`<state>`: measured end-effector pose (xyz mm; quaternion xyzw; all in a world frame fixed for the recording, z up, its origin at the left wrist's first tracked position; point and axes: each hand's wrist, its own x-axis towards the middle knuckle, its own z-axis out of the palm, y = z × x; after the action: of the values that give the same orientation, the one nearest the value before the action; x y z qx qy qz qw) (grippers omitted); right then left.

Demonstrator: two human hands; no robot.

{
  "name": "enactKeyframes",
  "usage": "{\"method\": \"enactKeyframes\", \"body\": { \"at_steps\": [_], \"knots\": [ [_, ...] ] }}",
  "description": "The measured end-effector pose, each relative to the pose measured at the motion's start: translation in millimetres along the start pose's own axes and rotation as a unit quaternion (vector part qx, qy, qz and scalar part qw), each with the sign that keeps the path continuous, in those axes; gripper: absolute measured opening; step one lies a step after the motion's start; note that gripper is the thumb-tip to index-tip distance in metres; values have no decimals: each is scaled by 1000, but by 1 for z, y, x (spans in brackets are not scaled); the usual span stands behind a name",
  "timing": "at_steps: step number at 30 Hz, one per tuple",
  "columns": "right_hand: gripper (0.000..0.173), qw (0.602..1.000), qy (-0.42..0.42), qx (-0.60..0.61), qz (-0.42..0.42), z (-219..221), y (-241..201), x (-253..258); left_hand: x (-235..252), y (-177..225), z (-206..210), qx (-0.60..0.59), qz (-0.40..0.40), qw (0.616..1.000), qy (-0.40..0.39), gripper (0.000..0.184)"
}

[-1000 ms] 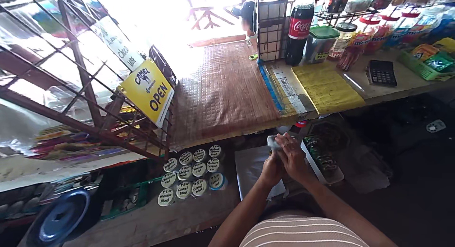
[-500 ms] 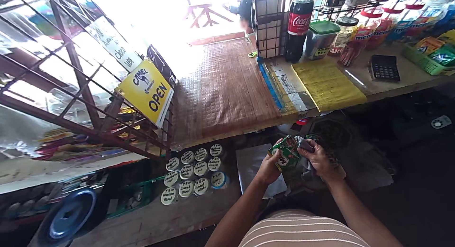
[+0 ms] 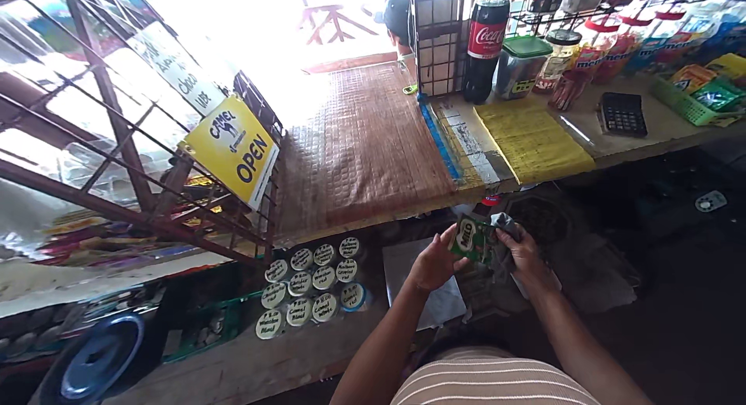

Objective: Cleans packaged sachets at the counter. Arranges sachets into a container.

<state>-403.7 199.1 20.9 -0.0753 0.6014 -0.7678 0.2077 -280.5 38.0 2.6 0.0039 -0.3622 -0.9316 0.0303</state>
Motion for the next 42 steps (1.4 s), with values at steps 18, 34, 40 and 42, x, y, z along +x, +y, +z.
{"method": "enactKeyframes", "body": {
  "at_steps": [18,34,40,42],
  "knots": [
    [37,808,-236,-410,-352,15,-5,-13,-1,-22,27,264,-4,958,108,39],
    [34,984,5,81,160,12,40,-47,13,-55,31,83,29,937,337,32],
    [44,967,-20,-254,4,-47,65,-44,-4,-65,4,159,-138,950,229,35],
    [42,964,-10,-267,3,-62,65,-50,3,-75,9,244,-167,928,229,30]
  ]
}}
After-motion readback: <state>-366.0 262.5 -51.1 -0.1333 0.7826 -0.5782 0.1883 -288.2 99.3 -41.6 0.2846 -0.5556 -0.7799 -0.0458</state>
